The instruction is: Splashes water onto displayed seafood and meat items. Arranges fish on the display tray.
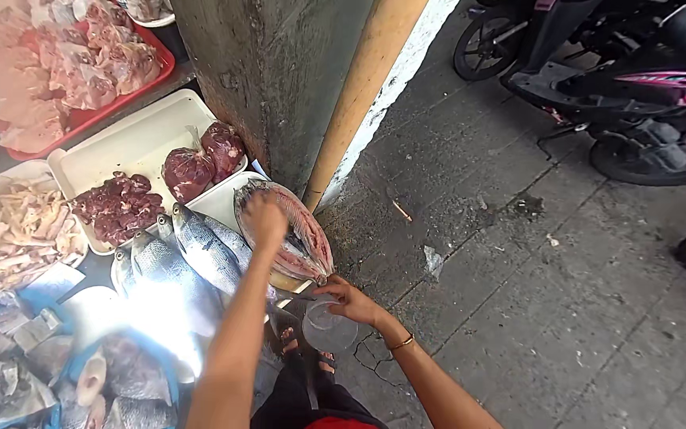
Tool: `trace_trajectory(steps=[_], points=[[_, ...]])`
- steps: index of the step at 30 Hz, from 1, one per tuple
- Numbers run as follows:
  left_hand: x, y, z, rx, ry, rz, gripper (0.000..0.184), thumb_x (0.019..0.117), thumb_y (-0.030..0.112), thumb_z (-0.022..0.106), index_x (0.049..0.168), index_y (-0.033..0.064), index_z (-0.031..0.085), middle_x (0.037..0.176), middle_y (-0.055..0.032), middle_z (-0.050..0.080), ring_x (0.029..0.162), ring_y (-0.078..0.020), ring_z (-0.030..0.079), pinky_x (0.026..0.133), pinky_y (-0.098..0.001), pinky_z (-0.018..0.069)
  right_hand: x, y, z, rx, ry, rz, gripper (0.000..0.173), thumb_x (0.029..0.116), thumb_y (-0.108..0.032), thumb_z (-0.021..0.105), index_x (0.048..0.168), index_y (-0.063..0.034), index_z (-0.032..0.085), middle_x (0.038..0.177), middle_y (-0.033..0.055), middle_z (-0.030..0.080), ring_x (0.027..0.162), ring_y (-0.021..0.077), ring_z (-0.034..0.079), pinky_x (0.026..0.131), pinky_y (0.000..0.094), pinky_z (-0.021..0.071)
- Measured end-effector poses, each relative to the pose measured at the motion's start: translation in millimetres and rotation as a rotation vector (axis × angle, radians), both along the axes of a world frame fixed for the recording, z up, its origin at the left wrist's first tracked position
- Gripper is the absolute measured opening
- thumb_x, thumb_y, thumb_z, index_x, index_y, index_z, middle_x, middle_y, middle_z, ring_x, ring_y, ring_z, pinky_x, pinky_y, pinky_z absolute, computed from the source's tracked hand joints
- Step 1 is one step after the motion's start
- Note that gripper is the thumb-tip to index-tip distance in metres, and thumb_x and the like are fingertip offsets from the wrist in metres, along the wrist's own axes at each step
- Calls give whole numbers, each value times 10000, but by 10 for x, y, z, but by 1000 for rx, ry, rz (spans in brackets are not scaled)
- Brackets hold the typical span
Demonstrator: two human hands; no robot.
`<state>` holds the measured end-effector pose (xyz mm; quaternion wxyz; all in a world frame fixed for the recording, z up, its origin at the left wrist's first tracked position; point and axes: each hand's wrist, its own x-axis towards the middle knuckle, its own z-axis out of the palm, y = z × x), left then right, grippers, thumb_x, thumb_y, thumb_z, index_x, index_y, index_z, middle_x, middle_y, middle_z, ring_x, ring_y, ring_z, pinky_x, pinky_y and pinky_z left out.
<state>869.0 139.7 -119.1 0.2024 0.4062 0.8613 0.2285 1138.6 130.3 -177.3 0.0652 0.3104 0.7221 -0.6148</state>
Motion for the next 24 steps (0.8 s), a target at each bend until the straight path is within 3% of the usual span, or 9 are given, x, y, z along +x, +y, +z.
trace_trajectory(steps=[3, 6, 8, 12, 19, 22, 24], points=[[-792, 63, -1, -155, -4, 148, 556, 990, 185, 609, 1477, -44, 470, 1479, -371, 434, 1377, -573, 400, 1036, -745, 374, 35, 32, 16, -6, 44, -18, 453, 843, -28, 686, 1295, -51, 689, 1474, 277, 441, 1249, 302, 534, 962, 370, 513], [-1219, 191, -146, -267, -137, 67, 585, 980, 196, 678, 1435, -105, 467, 1380, -381, 528, 1322, -539, 497, 1077, -682, 399, 27, 88, 61, -63, 63, -40, 504, 839, -63, 698, 1341, -57, 656, 1438, 237, 462, 1113, 228, 572, 890, 331, 516], [-1279, 279, -193, -292, -173, -17, 555, 962, 138, 703, 1415, -101, 490, 1360, -365, 550, 1309, -507, 522, 1093, -649, 399, 15, 140, 91, -105, 55, -41, 551, 834, -91, 708, 1378, -65, 624, 1402, 196, 485, 1009, 175, 585, 837, 308, 513], [-1246, 347, -189, -350, -101, -103, 472, 973, 90, 670, 1380, -105, 531, 1394, -345, 540, 1349, -481, 499, 1123, -635, 374, -41, 230, 223, -165, 35, -32, 516, 866, -66, 696, 1375, -48, 611, 1377, 159, 507, 954, 136, 605, 829, 286, 529], [-1341, 245, 91, -251, -34, -97, 253, 981, 31, 606, 1203, -80, 651, 1221, -328, 641, 1218, -491, 588, 1045, -659, 423, -269, 238, 384, -251, 98, -56, 497, 866, -49, 634, 1362, -16, 603, 1411, 166, 493, 1044, 166, 617, 856, 306, 554], [-1356, 235, 44, -275, -95, -93, 318, 994, 89, 641, 1251, -95, 613, 1250, -348, 619, 1235, -503, 573, 1058, -654, 413, -340, 218, 373, -273, 86, -81, 472, 862, -38, 615, 1333, -13, 617, 1384, 162, 511, 1015, 160, 623, 829, 299, 555], [-1304, 205, -53, -274, -191, -70, 518, 963, 135, 717, 1362, -117, 503, 1311, -385, 562, 1269, -524, 538, 1069, -663, 401, -323, 219, 359, -273, 62, -85, 456, 868, -38, 622, 1324, -25, 625, 1372, 151, 524, 1005, 154, 626, 828, 300, 556]])
